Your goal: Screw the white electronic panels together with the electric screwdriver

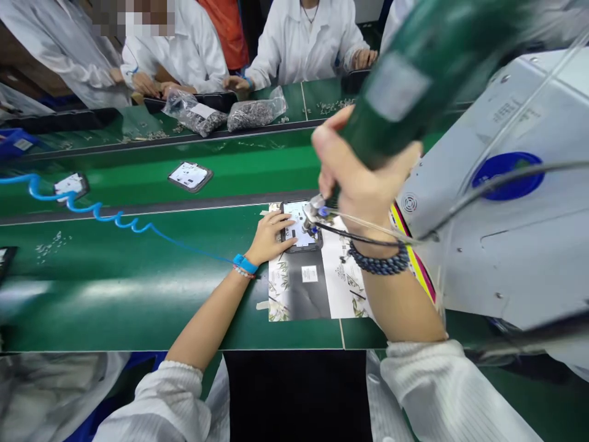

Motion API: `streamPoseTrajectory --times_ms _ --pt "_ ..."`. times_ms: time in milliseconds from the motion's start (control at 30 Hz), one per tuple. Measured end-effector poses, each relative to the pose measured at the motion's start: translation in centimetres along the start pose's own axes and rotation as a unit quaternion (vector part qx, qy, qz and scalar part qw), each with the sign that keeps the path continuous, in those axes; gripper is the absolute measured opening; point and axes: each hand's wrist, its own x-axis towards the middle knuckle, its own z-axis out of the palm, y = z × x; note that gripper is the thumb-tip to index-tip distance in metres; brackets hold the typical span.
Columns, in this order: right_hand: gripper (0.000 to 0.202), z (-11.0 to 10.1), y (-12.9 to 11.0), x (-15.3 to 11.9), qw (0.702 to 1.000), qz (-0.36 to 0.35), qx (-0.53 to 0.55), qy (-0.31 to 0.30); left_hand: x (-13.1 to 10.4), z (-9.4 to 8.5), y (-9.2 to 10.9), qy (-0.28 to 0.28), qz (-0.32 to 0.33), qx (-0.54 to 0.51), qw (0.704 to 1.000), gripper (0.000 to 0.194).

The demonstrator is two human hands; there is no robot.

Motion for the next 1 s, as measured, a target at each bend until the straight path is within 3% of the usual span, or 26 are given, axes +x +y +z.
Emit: streamPoseTrajectory --times_ms 100,200,1000 --pt "0.028 1.4 2.7 -0.2 0.998 0.028 -0.006 -0.056 0.0 0.0 0.0 0.003 0.004 -0.001 1.000 0.045" --pt "0.036 0.9 3.7 0.0 0.997 0.044 -0.024 -0.059 0.0 0.0 0.1 0.001 0.001 -0.001 1.000 0.043" --pt "0.049 0.7 4.4 -0.3 0.995 0.058 -0.039 -0.071 0.1 -0.1 0.4 -0.007 -0.006 0.002 1.000 0.042"
